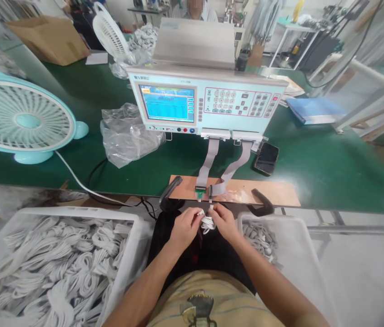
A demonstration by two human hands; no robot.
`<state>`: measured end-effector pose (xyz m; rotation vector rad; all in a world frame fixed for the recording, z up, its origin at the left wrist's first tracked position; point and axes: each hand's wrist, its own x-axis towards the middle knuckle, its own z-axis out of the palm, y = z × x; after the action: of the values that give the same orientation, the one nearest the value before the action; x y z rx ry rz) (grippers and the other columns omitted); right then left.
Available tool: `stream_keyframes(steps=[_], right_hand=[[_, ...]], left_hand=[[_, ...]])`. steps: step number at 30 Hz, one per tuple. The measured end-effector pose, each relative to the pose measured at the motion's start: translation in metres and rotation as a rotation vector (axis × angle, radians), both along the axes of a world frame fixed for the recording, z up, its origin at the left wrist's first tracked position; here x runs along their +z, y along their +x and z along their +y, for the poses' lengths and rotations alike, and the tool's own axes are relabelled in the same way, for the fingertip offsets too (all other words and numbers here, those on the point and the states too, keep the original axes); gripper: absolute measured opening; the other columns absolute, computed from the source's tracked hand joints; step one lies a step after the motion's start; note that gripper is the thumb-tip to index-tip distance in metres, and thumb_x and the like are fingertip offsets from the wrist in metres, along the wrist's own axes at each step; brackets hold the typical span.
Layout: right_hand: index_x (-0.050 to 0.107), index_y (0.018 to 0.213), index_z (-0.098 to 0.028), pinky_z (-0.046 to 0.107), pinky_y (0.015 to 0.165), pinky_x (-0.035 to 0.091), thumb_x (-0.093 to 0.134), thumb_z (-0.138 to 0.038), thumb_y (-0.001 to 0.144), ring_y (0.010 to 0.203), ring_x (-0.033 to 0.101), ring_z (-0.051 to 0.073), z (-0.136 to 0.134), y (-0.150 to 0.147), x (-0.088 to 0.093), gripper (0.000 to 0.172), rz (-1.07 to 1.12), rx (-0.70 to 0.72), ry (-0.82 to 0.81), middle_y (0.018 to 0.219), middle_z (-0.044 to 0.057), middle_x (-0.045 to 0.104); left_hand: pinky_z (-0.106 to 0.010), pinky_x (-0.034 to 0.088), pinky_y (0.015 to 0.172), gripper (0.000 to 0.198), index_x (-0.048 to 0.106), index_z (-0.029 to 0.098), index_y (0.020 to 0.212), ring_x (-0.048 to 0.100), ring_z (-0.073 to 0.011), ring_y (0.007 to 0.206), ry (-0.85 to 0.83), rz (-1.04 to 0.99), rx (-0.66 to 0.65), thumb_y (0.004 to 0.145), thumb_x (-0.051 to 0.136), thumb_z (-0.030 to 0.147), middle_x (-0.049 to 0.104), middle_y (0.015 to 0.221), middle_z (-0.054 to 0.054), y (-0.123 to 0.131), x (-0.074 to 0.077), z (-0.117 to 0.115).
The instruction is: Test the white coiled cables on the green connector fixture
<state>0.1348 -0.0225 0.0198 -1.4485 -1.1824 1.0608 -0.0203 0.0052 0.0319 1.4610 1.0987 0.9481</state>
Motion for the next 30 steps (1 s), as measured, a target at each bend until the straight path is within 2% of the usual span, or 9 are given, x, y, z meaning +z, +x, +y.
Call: stream_keyframes(steps=[4, 7, 10, 14, 18, 21, 24, 27, 30], right_hand=[[0.059, 0.069, -0.018, 0.023, 0.054, 0.035, 0.054, -0.041, 0.077, 0.056, 0.042, 0.012, 0.003, -0.002, -0.001, 0.025, 0.02, -0.046, -0.028, 0.059, -0.003, 0.047], [0.061, 0.071, -0.018, 0.023, 0.054, 0.035, 0.056, -0.04, 0.076, 0.055, 0.043, 0.012, 0.004, -0.004, 0.001, 0.023, 0.043, -0.076, -0.028, 0.06, -0.002, 0.05], [0.061, 0.072, -0.017, 0.024, 0.053, 0.035, 0.057, -0.039, 0.076, 0.054, 0.043, 0.011, 0.004, -0.005, 0.002, 0.022, 0.089, -0.095, -0.033, 0.06, -0.002, 0.051], [0.06, 0.069, -0.017, 0.023, 0.049, 0.033, 0.058, -0.04, 0.074, 0.05, 0.042, 0.01, 0.003, -0.005, 0.001, 0.024, 0.148, -0.104, -0.088, 0.056, -0.003, 0.049], [0.06, 0.069, -0.017, 0.023, 0.048, 0.033, 0.06, -0.043, 0.072, 0.048, 0.042, 0.01, 0.004, -0.004, 0.003, 0.026, 0.175, -0.105, -0.113, 0.054, -0.003, 0.05], [0.061, 0.07, -0.017, 0.023, 0.048, 0.033, 0.061, -0.043, 0.071, 0.048, 0.042, 0.01, 0.005, -0.004, 0.007, 0.026, 0.181, -0.094, -0.127, 0.053, -0.003, 0.05], [0.06, 0.066, -0.016, 0.023, 0.047, 0.033, 0.064, -0.042, 0.069, 0.048, 0.042, 0.01, 0.006, -0.004, 0.011, 0.026, 0.205, -0.096, -0.142, 0.052, -0.003, 0.05], [0.06, 0.065, -0.016, 0.023, 0.048, 0.035, 0.065, -0.043, 0.068, 0.048, 0.044, 0.01, 0.007, -0.007, 0.014, 0.028, 0.346, -0.101, -0.181, 0.053, -0.002, 0.053], [0.058, 0.066, -0.016, 0.024, 0.046, 0.037, 0.066, -0.044, 0.067, 0.045, 0.046, 0.011, 0.009, -0.011, 0.015, 0.029, 0.536, -0.116, -0.249, 0.054, -0.001, 0.056]], left_hand=[[-0.021, 0.043, 0.064, 0.008, 0.065, 0.021, 0.079, 0.053, -0.0121, 0.063, -0.129, -0.084, 0.039, 0.072, 0.061, 0.021, 0.059, 0.073, -0.001, 0.004, 0.001, -0.002], [-0.02, 0.043, 0.057, 0.015, 0.063, 0.02, 0.088, 0.051, -0.0101, 0.057, -0.189, -0.124, -0.046, 0.076, 0.054, 0.022, 0.058, 0.073, 0.0, 0.003, 0.0, 0.0], [-0.022, 0.044, 0.052, 0.015, 0.063, 0.017, 0.084, 0.05, -0.0103, 0.052, -0.374, -0.199, -0.164, 0.077, 0.05, 0.021, 0.055, 0.063, 0.0, 0.001, 0.0, 0.004], [-0.024, 0.046, 0.05, 0.012, 0.062, 0.013, 0.077, 0.05, -0.011, 0.05, -0.63, -0.394, -0.234, 0.072, 0.052, 0.017, 0.055, 0.059, -0.001, -0.002, 0.002, 0.006], [-0.025, 0.048, 0.058, 0.023, 0.062, 0.013, 0.087, 0.056, -0.012, 0.057, -0.705, -0.528, -0.289, 0.064, 0.061, 0.011, 0.061, 0.068, -0.003, -0.008, 0.004, 0.003], [-0.026, 0.05, 0.06, 0.026, 0.062, 0.013, 0.09, 0.058, -0.0122, 0.058, -0.716, -0.524, -0.265, 0.064, 0.067, 0.013, 0.063, 0.069, -0.004, -0.009, 0.001, 0.0], [-0.027, 0.051, 0.058, 0.025, 0.063, 0.012, 0.088, 0.058, -0.0118, 0.054, -0.676, -0.511, -0.165, 0.066, 0.069, 0.022, 0.063, 0.066, -0.004, -0.003, -0.005, -0.002], [-0.025, 0.049, 0.048, 0.026, 0.063, 0.012, 0.083, 0.054, -0.0104, 0.046, -0.629, -0.51, -0.018, 0.066, 0.069, 0.031, 0.06, 0.058, -0.001, 0.005, -0.009, -0.001], [-0.023, 0.045, 0.041, 0.029, 0.062, 0.013, 0.078, 0.051, -0.0106, 0.041, -0.589, -0.477, 0.01, 0.069, 0.065, 0.04, 0.054, 0.049, 0.002, 0.011, -0.01, 0.002]])
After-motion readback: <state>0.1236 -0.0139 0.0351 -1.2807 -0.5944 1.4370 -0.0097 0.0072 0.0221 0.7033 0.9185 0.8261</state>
